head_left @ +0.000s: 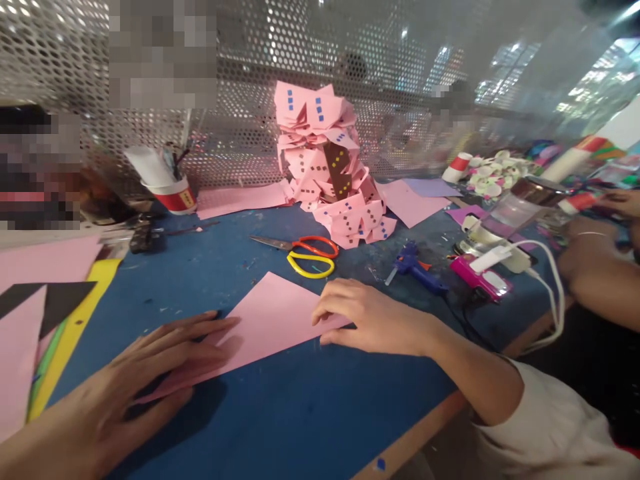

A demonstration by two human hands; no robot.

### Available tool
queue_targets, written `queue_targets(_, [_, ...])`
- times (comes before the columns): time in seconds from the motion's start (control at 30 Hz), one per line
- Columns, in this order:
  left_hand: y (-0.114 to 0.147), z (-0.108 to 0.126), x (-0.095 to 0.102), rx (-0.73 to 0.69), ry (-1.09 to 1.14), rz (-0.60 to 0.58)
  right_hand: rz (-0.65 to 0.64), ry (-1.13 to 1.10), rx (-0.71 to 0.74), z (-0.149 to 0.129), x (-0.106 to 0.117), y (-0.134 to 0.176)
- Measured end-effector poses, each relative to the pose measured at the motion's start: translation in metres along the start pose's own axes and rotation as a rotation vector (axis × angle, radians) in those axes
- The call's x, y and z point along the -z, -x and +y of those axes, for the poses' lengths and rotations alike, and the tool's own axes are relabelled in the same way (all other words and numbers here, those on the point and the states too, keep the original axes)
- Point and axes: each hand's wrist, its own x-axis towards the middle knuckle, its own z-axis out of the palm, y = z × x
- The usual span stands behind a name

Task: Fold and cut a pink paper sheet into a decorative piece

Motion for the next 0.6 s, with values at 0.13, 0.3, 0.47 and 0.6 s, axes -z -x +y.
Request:
queue_targets(0.13, [0.004,-0.010,-0.013,-0.076,-0.103,-0.067,0.002,0.075,0.033,0.003,-0.009,-0.002])
queue_targets(0.3, [-0.001,-0.005,-0.009,-0.073,-0.083,-0.002,0.026,0.137,0.063,0.002,-0.012,-0.003])
queue_targets(0.47, [-0.003,0.009,-0.006,-0.117,-0.154,-0.011,0.030,0.217,0.082,-0.002,-0.012,-0.004])
queue_targets(0.6, [0.000,0.011,-0.009,-0.097,-0.162,0.017,0.033,0.244,0.103,-0.003,-0.015,-0.004])
